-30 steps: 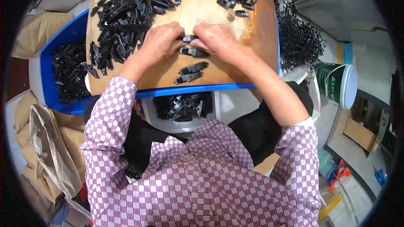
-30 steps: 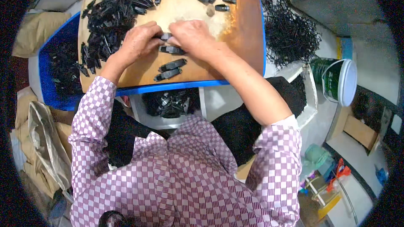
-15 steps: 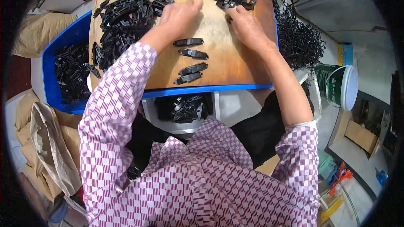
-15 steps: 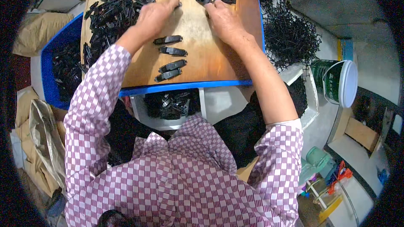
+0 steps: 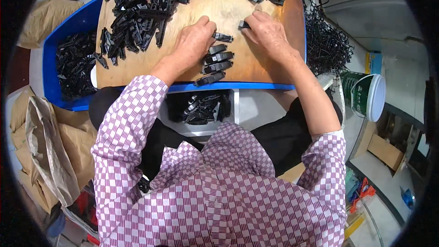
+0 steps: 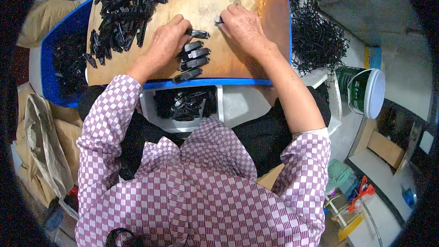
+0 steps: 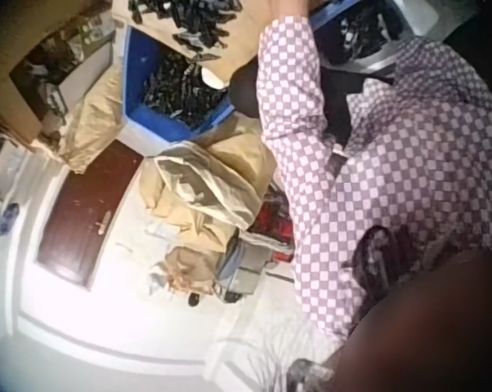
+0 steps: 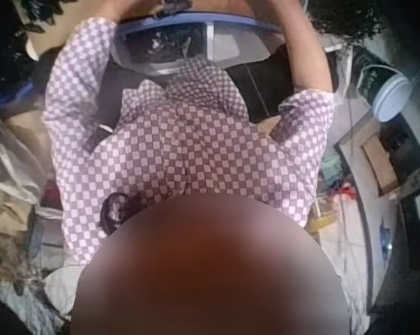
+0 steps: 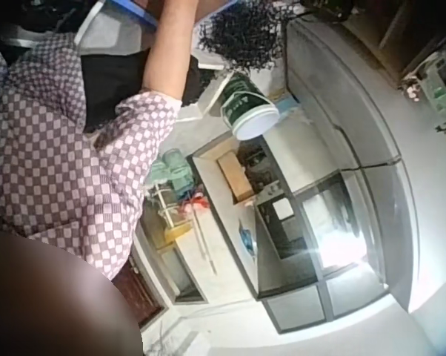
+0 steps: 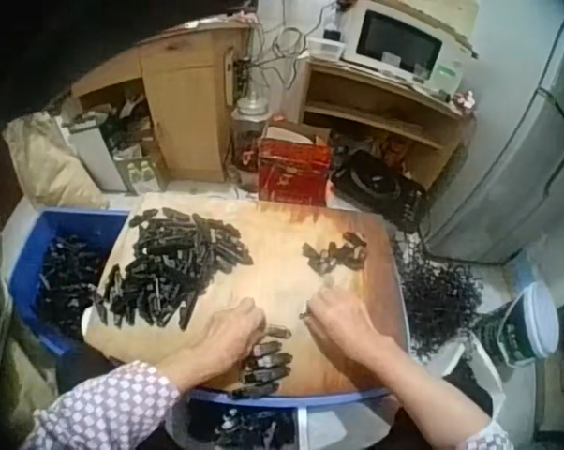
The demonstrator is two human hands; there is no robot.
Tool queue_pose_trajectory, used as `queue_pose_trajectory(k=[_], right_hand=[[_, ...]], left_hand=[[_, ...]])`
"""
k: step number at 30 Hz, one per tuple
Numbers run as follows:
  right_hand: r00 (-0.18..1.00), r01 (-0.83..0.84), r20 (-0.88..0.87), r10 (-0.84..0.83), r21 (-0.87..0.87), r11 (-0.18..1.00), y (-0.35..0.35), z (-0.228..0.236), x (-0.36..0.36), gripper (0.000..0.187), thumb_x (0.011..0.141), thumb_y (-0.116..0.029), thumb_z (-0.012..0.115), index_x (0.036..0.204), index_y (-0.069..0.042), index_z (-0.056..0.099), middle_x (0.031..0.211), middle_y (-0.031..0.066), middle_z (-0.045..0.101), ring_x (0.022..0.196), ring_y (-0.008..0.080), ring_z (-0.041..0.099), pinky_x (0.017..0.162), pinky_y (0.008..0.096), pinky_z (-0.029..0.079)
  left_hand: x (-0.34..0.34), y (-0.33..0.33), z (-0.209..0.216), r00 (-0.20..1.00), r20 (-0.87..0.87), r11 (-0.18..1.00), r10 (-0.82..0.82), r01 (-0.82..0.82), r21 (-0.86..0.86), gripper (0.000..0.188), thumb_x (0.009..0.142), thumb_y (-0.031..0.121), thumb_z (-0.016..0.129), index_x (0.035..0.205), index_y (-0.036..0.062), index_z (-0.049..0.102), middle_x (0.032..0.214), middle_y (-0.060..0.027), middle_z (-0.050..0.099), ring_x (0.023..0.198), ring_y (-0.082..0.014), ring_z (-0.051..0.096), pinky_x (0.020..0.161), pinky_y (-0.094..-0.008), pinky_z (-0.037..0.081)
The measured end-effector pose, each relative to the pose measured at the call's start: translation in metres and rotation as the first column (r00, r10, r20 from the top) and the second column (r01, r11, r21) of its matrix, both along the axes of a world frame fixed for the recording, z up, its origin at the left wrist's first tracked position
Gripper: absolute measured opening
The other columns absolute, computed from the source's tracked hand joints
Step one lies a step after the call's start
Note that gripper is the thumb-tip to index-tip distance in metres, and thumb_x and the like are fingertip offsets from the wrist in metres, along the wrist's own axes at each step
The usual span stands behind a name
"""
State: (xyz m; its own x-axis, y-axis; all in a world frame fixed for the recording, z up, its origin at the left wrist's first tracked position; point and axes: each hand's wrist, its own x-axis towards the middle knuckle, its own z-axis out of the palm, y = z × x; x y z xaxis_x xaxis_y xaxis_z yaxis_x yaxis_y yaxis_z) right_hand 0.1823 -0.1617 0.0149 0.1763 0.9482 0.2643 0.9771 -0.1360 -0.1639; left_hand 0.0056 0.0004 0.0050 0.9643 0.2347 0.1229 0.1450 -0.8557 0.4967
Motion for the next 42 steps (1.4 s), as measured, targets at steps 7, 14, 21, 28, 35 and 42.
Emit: queue_pose_trajectory(k=[7,14,21,28,35,42], right_hand=[[0.982,-0.133,-0.157,0.11,-0.145,0.981,0.003,0.018,-0.021,0.017,0.087,-0.017,0.067,0.093,-0.005,0.056,0.081,0.0143,0.061,0.081,0.0355,0.063,0.068,0.0436,0.05],[0.984,-0.082,-0.173,0.038,-0.256,0.963,0.002,0.02,-0.026,0.018,0.088,-0.02,0.066,0.091,-0.005,0.055,0.078,0.0152,0.065,0.074,0.0364,0.064,0.062,0.0447,0.049],[0.981,-0.069,-0.194,0.011,-0.29,0.954,0.004,0.034,-0.029,0.018,0.087,-0.018,0.066,0.088,-0.005,0.054,0.076,0.0162,0.064,0.072,0.0371,0.064,0.061,0.0451,0.049],[0.979,-0.064,-0.204,-0.006,-0.335,0.94,0.006,0.029,-0.033,0.02,0.087,-0.016,0.066,0.086,-0.003,0.052,0.076,0.0179,0.063,0.072,0.0396,0.063,0.061,0.0457,0.049],[0.957,-0.135,-0.275,0.091,-0.143,0.98,0.027,0.007,-0.038,0.018,0.089,-0.017,0.065,0.089,-0.003,0.053,0.076,0.0193,0.063,0.076,0.0415,0.063,0.065,0.048,0.049],[0.91,-0.052,-0.415,-0.027,-0.179,0.982,0.009,-0.007,-0.044,0.02,0.091,-0.015,0.061,0.11,-0.008,0.058,0.096,0.022,0.057,0.09,0.0439,0.058,0.076,0.051,0.048]], left_hand=[[0.002,0.001,0.007,1.0,-0.023,0.998,0.001,-0.003,-0.059,0.015,0.082,0.006,0.07,0.09,-0.0002,0.059,0.096,-0.016,0.058,0.086,-0.0375,0.065,0.074,-0.0446,0.054],[0.0,0.005,0.005,0.998,0.002,0.996,-0.068,0.068,-0.057,0.013,0.082,0.004,0.068,0.09,0.0,0.059,0.096,-0.0152,0.058,0.086,-0.0357,0.065,0.074,-0.0428,0.055],[0.002,0.005,0.005,0.998,0.002,0.997,-0.069,0.069,-0.038,0.011,0.081,0.001,0.065,0.09,-0.0008,0.059,0.096,-0.0149,0.059,0.086,-0.0353,0.065,0.074,-0.0425,0.056],[0.003,0.005,0.002,0.995,0.049,0.995,-0.086,0.088,-0.049,0.011,0.079,-0.001,0.064,0.088,-0.0008,0.059,0.095,-0.0154,0.058,0.086,-0.0369,0.064,0.073,-0.0436,0.055],[0.005,0.017,-0.013,0.988,0.078,0.989,-0.137,0.14,-0.039,0.014,0.079,0.001,0.066,0.09,0.0018,0.058,0.094,-0.0145,0.057,0.085,-0.0373,0.063,0.072,-0.0446,0.053],[-0.014,-0.001,-0.009,0.999,0.043,0.999,-0.029,0.027,0.044,0.018,0.081,0.002,0.063,0.099,0.0056,0.062,0.098,-0.0145,0.058,0.09,-0.038,0.062,0.076,-0.0461,0.052]])
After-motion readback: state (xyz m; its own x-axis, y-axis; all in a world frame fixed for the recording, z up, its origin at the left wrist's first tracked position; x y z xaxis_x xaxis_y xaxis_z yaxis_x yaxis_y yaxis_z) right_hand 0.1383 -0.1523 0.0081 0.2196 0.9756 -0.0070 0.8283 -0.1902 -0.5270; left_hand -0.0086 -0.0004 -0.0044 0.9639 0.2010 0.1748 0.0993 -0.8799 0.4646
